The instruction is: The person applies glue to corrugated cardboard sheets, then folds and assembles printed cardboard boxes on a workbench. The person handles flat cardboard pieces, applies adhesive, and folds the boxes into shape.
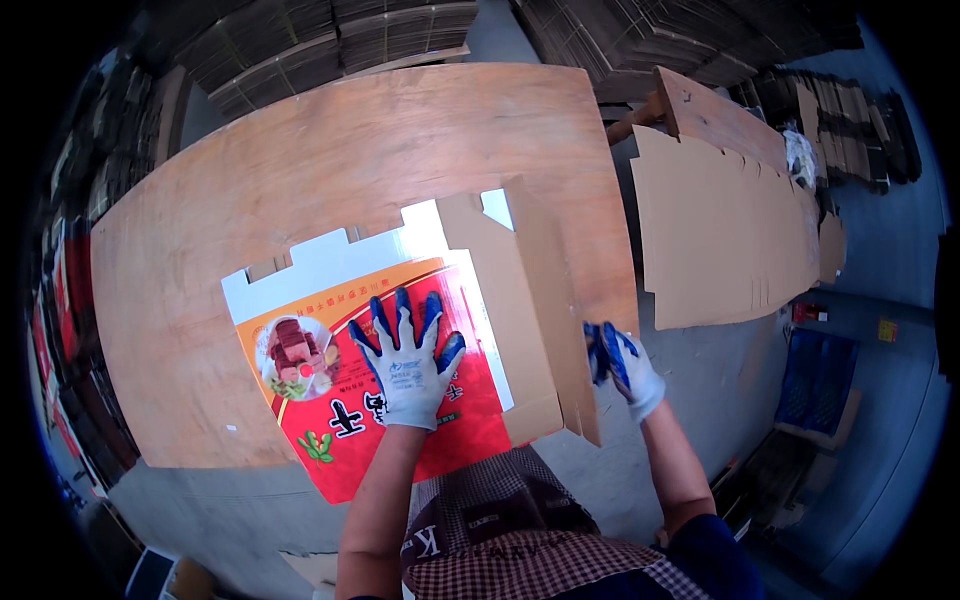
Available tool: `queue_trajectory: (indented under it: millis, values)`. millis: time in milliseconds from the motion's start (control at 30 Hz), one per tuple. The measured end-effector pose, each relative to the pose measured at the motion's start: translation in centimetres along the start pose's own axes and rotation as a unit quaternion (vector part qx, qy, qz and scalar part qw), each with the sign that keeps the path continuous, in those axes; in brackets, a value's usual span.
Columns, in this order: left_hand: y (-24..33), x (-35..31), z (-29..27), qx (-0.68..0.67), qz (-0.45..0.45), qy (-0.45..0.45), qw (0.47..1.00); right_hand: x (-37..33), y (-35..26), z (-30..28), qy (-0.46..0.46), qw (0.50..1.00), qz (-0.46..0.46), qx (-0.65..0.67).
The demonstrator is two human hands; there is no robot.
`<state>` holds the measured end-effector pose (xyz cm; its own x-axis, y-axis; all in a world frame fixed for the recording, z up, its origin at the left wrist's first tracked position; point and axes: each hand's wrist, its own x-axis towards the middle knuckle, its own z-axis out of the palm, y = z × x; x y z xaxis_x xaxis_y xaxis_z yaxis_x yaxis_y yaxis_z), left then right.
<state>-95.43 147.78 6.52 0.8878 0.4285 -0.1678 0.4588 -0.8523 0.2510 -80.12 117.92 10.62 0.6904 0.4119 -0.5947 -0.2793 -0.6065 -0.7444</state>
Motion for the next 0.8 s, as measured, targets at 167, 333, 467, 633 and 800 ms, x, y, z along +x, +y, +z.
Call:
queue_trajectory:
  millis: [167,333,467,633,800]
  values:
    - [-0.1,0.1,-0.3,-0.017,-0.008,-0.015,1.000,9.2,-6.0,7.1,0.083,0.961,-0.255,-0.060]
    - [-0.2,0.1,0.1,-0.030,-0.007,0.001,1.000,15.2,-9.3,10.3,0.040,0.892,-0.374,-0.250]
    - [-0.5,0.0,0.5,-0.038,-0.009,0.003,0.999,16.2,-9.1,11.2,0.044,0.861,-0.371,-0.346]
    - [-0.4,0.3,0.4,-0.040,-0.002,0.020,0.999,16.4,-8.9,11.6,0.053,0.843,-0.370,-0.386]
    - [-0.4,0.2,0.4,-0.044,-0.004,0.019,0.999,15.9,-9.9,12.3,0.062,0.844,-0.344,-0.406]
